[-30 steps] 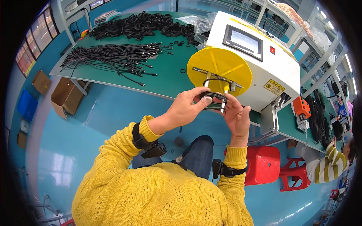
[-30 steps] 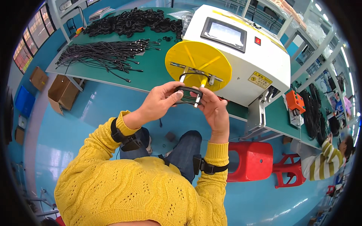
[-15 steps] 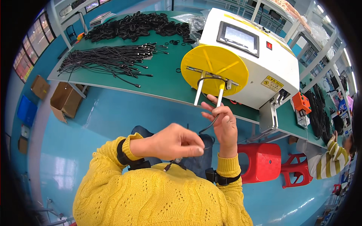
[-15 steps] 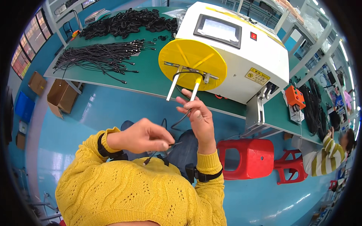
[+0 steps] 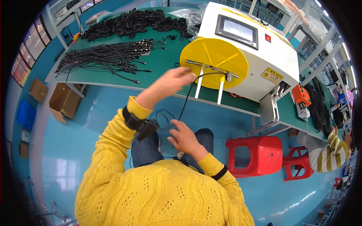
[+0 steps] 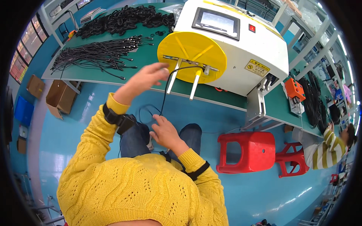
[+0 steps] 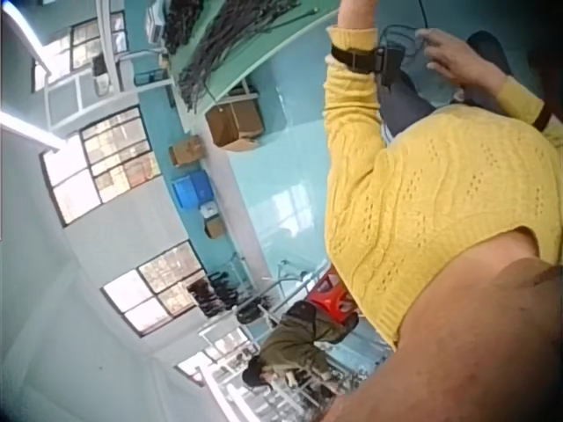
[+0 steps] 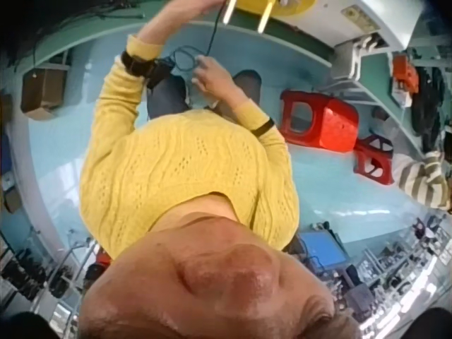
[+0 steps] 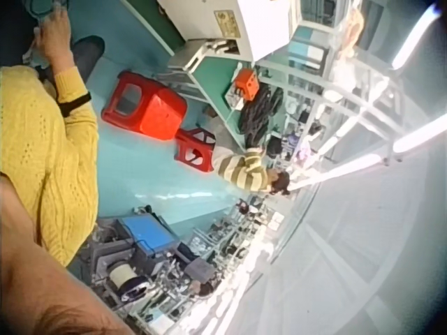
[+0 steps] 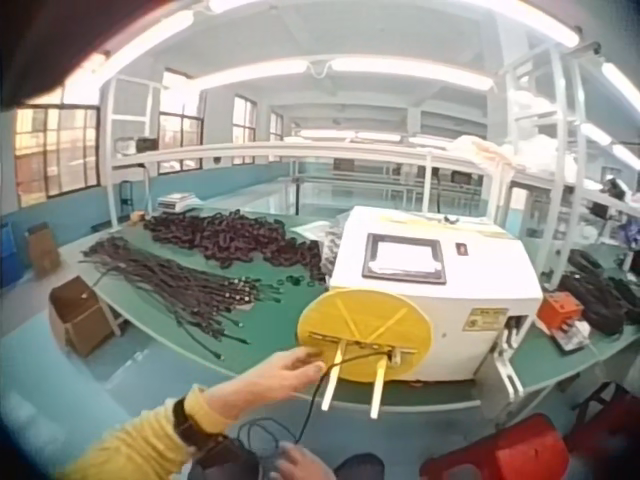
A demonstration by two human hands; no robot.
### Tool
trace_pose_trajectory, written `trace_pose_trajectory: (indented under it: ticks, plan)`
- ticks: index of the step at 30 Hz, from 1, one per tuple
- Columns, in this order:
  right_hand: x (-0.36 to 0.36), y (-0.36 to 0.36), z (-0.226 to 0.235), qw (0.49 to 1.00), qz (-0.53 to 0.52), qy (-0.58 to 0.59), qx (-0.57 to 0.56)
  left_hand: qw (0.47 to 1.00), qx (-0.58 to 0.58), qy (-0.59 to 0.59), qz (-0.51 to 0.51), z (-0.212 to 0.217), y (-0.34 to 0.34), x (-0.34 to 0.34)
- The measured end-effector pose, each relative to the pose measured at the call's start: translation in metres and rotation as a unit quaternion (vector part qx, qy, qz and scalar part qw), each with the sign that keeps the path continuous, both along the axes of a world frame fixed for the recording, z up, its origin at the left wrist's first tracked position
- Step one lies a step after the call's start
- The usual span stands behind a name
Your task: Coiling and securing black electrical cables using an automated winding machine.
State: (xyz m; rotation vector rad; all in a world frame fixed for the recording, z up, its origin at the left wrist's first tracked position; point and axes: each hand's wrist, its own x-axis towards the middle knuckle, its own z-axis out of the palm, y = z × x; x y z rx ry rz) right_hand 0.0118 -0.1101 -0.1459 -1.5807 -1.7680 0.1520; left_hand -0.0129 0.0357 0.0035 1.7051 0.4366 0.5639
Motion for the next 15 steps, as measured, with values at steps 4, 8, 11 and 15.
trace_pose_trajectory:
  ticks: [4,8,11,15]
  plan:
    - [-0.008,-0.001,-0.078,0.965,-0.007,-0.170,-0.197,0.997,0.006,0.026,-0.073,-0.005,-0.003,0.016]
    - [-0.015,-0.015,-0.141,0.940,0.093,-0.223,-0.240,0.993,0.020,0.056,-0.097,-0.004,0.004,0.019]
    - [-0.011,-0.009,-0.151,0.919,0.143,-0.133,-0.342,0.994,0.014,0.038,-0.098,-0.007,0.006,0.021]
    - [0.001,-0.008,-0.124,0.932,0.063,-0.058,-0.351,0.995,0.000,0.020,-0.102,-0.009,0.007,0.021]
